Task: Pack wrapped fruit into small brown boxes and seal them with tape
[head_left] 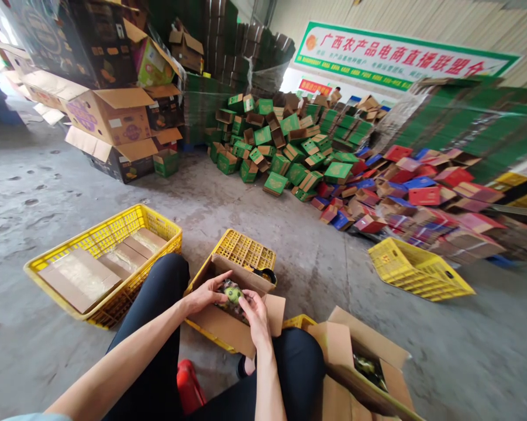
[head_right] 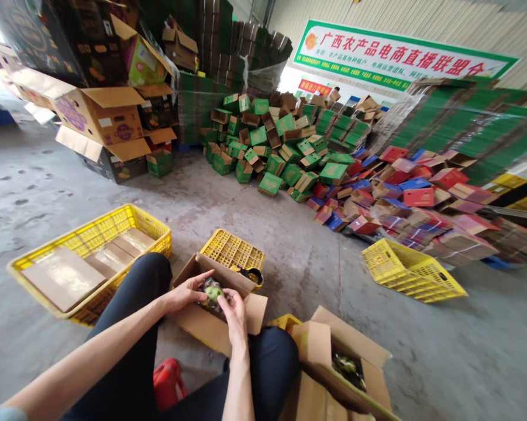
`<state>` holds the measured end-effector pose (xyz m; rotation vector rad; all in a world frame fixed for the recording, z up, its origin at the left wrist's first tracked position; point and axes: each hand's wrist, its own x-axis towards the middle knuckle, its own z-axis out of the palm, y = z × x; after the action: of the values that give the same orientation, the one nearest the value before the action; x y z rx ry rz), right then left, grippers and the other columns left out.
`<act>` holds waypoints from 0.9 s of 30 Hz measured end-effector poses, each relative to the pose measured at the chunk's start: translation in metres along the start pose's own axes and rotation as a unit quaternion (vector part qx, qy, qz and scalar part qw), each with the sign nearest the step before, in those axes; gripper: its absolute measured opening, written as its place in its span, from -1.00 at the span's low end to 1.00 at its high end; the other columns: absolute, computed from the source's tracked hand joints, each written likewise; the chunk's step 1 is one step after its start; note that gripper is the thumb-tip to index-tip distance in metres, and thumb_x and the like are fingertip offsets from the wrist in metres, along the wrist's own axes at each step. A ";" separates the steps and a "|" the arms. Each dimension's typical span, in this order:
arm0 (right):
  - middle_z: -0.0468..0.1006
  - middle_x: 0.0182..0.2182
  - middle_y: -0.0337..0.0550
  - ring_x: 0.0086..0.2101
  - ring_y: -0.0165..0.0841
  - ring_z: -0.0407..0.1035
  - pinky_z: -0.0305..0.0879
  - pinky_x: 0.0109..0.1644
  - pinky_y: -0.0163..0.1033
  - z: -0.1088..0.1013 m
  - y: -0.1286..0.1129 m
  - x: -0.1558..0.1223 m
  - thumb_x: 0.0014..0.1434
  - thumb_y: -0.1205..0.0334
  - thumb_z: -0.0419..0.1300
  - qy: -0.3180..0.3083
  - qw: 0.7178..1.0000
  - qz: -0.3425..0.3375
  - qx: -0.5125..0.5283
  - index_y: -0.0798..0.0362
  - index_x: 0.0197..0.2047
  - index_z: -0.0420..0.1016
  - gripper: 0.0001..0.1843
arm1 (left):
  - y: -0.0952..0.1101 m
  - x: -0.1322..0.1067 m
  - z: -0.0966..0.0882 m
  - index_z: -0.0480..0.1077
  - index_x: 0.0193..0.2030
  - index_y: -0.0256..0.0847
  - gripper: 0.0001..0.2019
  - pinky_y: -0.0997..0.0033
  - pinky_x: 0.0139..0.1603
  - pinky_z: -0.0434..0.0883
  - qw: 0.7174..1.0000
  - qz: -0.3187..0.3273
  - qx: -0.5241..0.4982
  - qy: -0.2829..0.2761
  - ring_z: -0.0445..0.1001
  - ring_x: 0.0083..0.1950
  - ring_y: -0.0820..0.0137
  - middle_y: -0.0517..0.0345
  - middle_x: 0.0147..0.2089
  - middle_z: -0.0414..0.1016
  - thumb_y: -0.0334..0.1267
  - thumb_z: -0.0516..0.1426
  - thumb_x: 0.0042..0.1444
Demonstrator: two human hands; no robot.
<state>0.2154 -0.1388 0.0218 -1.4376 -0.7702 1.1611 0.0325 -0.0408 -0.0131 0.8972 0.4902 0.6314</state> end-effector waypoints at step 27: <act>0.60 0.01 0.28 0.00 -0.05 0.52 0.39 -0.02 -0.14 0.014 0.019 0.002 0.40 0.31 0.06 0.093 0.747 0.038 -0.658 0.20 -0.10 0.70 -0.65 | -0.004 0.009 -0.025 0.43 0.28 -0.21 -0.36 0.18 0.13 0.46 0.977 -0.066 0.027 0.201 0.47 0.28 0.03 -0.20 0.37 0.40 -0.30 0.35 0.00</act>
<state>0.2007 -0.1362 0.0041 -2.6859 -1.5232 0.3605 0.0245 -0.0226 -0.0310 0.7796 0.9278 0.6824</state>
